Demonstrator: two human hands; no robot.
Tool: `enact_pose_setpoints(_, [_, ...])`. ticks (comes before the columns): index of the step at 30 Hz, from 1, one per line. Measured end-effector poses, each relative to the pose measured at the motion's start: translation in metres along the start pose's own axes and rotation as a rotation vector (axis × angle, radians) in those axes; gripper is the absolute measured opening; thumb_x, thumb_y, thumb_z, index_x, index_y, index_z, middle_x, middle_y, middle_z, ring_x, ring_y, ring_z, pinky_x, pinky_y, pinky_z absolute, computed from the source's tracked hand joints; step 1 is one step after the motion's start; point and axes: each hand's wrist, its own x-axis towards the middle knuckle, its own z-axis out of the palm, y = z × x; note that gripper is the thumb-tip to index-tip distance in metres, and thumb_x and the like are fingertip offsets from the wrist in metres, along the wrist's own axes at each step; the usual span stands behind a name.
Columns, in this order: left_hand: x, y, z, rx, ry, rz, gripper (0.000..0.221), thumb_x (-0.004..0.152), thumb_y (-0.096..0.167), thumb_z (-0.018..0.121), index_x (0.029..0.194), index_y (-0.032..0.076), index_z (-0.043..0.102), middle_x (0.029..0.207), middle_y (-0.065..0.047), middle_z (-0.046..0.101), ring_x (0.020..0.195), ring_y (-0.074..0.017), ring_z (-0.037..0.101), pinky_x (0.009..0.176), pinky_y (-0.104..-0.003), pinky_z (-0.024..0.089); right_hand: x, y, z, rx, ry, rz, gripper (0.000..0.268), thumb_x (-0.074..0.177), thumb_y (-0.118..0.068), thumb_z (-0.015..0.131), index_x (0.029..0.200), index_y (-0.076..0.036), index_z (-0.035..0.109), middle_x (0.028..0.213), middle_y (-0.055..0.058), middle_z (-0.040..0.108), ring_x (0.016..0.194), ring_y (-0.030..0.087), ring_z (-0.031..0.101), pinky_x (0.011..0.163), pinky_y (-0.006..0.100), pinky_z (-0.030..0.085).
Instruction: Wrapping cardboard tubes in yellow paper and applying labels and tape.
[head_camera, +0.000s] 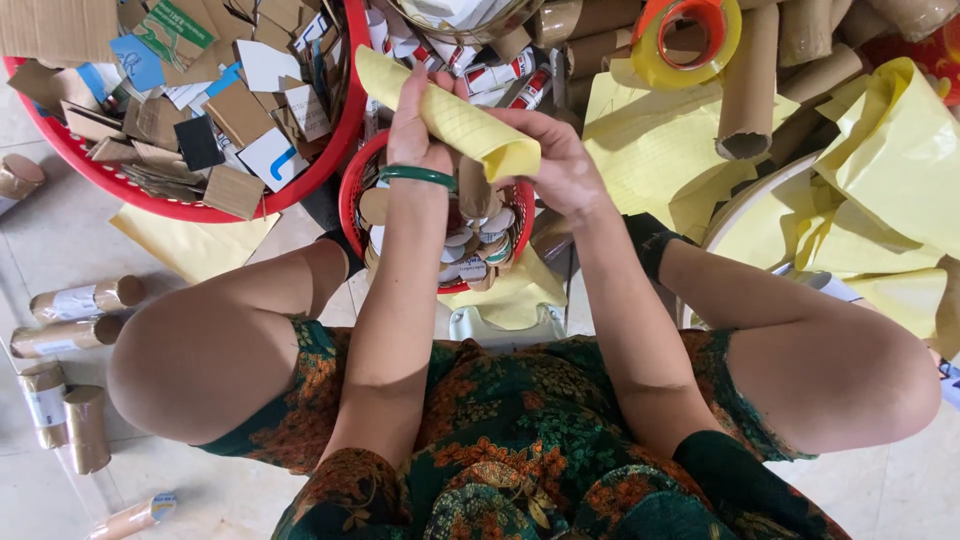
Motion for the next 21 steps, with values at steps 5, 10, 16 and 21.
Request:
enact_pose_setpoints(5, [0.002,-0.004,-0.004,0.011,0.025,0.038,0.024,0.082,0.01,0.081,0.098,0.004,0.065,0.084,-0.007,0.066,0.079,-0.0197,0.067,0.082,-0.039,0.063,0.01,0.017,0.002,-0.195,0.101,-0.077,0.042,0.093,-0.003,0.075,0.134,-0.003,0.065,0.123,0.006,0.073,0.107,0.015,0.072,0.084,0.03,0.064])
enact_pose_setpoints(10, [-0.013,-0.009,0.006,0.172,-0.079,0.153,0.028,0.084,0.01,0.083,0.101,0.001,0.063,0.089,-0.01,0.065,0.082,-0.0231,0.066,0.079,-0.042,0.063,0.017,0.037,-0.002,0.062,0.058,-0.011,0.035,0.091,-0.002,0.074,0.125,-0.003,0.063,0.119,0.004,0.072,0.106,0.015,0.072,0.081,0.03,0.066])
enact_pose_setpoints(16, [-0.008,-0.004,-0.001,0.249,-0.051,0.199,0.031,0.08,0.011,0.08,0.103,0.0,0.064,0.09,-0.011,0.067,0.082,-0.0242,0.067,0.079,-0.042,0.062,0.007,-0.003,0.023,-0.227,0.22,-0.148,0.02,0.102,-0.003,0.069,0.116,0.004,0.056,0.101,0.012,0.072,0.082,0.019,0.071,0.069,0.029,0.061])
enact_pose_setpoints(21, [0.01,0.012,-0.015,0.182,-0.031,0.039,0.029,0.082,0.011,0.082,0.105,0.005,0.064,0.094,-0.007,0.065,0.087,-0.0204,0.066,0.085,-0.04,0.061,0.003,-0.045,0.015,-0.297,-0.076,0.067,0.036,0.094,-0.007,0.07,0.129,-0.001,0.067,0.1,0.001,0.071,0.091,0.012,0.073,0.085,0.026,0.063])
